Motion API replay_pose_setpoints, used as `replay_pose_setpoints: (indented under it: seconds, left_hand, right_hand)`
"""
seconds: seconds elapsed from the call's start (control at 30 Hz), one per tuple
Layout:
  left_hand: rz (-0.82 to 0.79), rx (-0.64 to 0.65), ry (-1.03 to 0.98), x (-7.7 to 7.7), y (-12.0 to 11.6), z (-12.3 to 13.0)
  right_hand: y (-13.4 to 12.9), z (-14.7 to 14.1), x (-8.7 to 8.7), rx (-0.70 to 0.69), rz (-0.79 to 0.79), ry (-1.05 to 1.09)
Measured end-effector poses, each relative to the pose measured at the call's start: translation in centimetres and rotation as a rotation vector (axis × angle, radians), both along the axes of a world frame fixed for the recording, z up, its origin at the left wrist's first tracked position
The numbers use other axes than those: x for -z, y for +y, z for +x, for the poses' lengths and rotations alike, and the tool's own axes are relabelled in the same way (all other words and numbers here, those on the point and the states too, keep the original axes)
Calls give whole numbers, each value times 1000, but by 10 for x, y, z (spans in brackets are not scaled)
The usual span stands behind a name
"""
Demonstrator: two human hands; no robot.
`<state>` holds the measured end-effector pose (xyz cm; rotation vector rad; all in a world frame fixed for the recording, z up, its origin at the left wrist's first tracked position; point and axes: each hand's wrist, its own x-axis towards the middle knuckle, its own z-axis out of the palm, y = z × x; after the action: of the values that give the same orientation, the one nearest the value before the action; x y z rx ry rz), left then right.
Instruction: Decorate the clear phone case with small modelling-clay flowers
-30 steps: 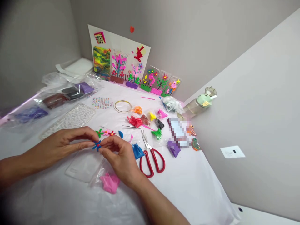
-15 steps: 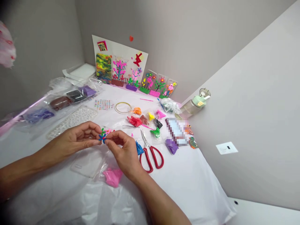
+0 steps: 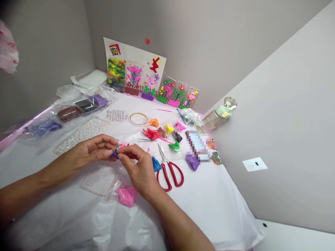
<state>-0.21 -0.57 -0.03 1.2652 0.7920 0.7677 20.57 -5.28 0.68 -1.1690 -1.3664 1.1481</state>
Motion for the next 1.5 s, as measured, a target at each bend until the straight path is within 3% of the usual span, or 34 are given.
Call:
replay_pose_setpoints:
  seconds: [0.53, 0.67, 0.93, 1.5]
  left_hand:
    - [1, -39, 49, 4, 2, -2]
    - [3, -11, 71, 2, 2, 0]
    - [-53, 8, 37, 6, 4, 0]
    - [-40, 45, 5, 4, 3, -2]
  right_hand:
    - [1, 0, -3, -37, -91, 97]
    - [1, 0, -1, -87, -120, 82]
    - [2, 1, 0, -26, -107, 105]
    - [2, 0, -2, -66, -120, 123]
